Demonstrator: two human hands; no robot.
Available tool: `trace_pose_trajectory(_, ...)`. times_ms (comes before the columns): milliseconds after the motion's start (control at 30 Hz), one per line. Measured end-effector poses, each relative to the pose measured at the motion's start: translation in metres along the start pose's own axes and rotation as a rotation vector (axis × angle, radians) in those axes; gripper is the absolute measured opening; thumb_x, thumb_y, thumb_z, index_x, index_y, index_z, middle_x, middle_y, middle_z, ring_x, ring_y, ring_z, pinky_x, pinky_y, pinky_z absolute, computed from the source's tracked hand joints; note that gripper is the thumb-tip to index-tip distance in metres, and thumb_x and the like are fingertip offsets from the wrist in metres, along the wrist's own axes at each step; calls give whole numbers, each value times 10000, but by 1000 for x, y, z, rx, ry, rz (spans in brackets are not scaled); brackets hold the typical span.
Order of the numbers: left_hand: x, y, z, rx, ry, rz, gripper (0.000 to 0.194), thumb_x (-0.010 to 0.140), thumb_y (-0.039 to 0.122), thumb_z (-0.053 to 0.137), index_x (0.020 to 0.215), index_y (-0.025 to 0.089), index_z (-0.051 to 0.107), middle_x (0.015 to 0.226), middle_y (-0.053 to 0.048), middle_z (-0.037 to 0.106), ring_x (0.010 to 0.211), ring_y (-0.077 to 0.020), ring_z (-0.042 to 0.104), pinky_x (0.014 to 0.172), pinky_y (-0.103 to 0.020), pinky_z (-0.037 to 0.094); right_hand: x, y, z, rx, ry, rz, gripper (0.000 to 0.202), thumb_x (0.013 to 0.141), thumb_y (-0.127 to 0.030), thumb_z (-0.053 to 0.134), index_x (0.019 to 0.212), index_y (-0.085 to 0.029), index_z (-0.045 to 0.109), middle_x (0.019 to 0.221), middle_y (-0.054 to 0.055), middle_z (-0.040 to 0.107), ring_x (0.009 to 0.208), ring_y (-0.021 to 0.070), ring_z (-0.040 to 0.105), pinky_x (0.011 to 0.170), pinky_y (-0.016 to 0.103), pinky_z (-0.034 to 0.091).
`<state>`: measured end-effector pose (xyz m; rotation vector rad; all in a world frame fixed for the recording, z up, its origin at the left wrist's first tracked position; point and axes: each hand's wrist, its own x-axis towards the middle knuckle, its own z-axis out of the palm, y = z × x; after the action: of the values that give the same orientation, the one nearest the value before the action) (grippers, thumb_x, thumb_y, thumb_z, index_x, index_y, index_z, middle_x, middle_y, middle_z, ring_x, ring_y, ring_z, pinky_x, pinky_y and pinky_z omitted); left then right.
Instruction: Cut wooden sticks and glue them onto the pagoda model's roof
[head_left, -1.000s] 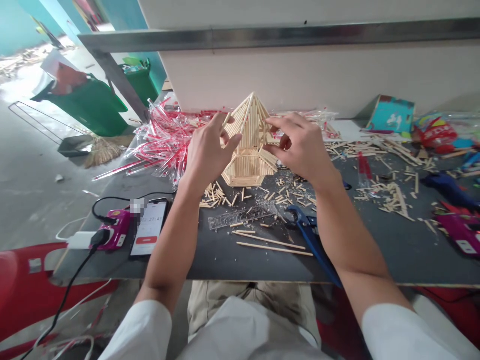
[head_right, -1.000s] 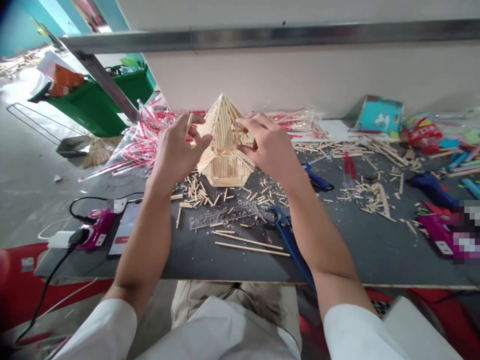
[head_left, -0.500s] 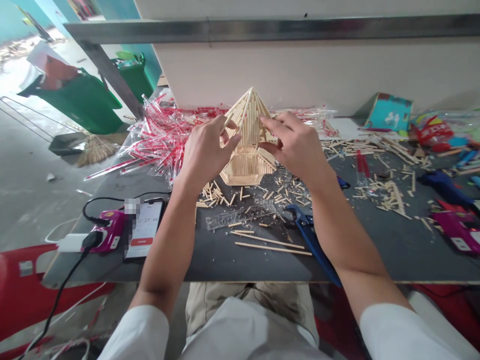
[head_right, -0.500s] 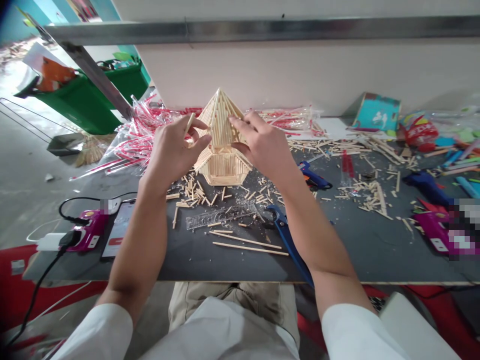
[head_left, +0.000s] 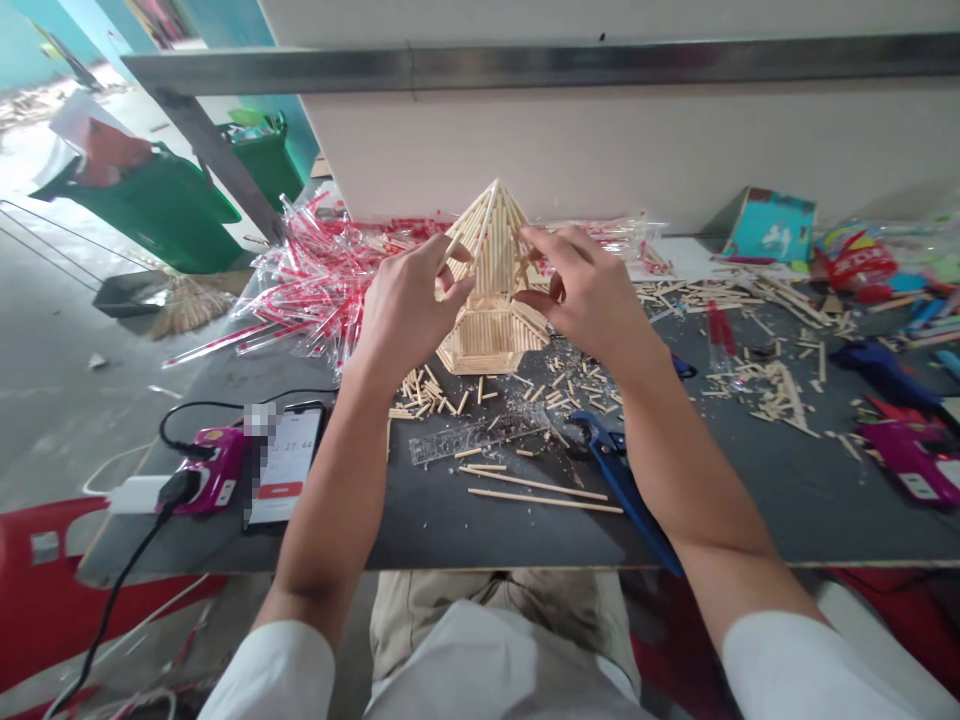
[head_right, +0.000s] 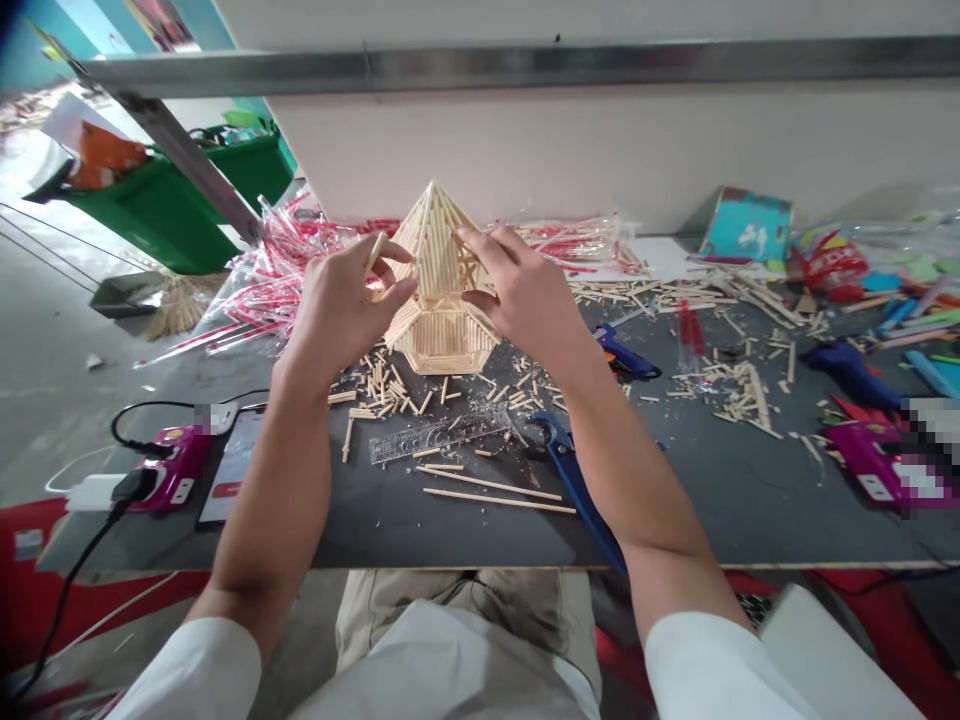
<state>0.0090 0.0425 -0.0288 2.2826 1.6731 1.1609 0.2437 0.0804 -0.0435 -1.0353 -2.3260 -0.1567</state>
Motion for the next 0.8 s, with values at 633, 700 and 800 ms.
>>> trace_pose_trajectory(633,7,-25,24,-95,92,33,574,913,520,698,1416,282,555,1403,-77,666,1285,-345,628,1128,-524,495,0,-7,5,35,7,-1,516,1061,-465,452,1503,-205,510,1334,168,611,1029,292,685,875,465,574)
trace_pose_trajectory(700,9,-26,26,-86,82,34,529,908,484,714,1379,277,592,1371,-72,686,1248,-331,652,1114,-510,509,0,-9,5,23,-1,6,497,1060,-411,459,1497,-181,516,1338,168,614,1000,280,686,858,452,573)
trace_pose_trajectory(800,10,-27,25,-79,89,45,487,894,433,732,1342,278,621,1362,-63,692,1229,-314,661,1103,-490,521,0,-12,5,18,-6,12,489,1037,-342,498,1486,-150,528,1330,167,623,970,264,679,849,434,568)
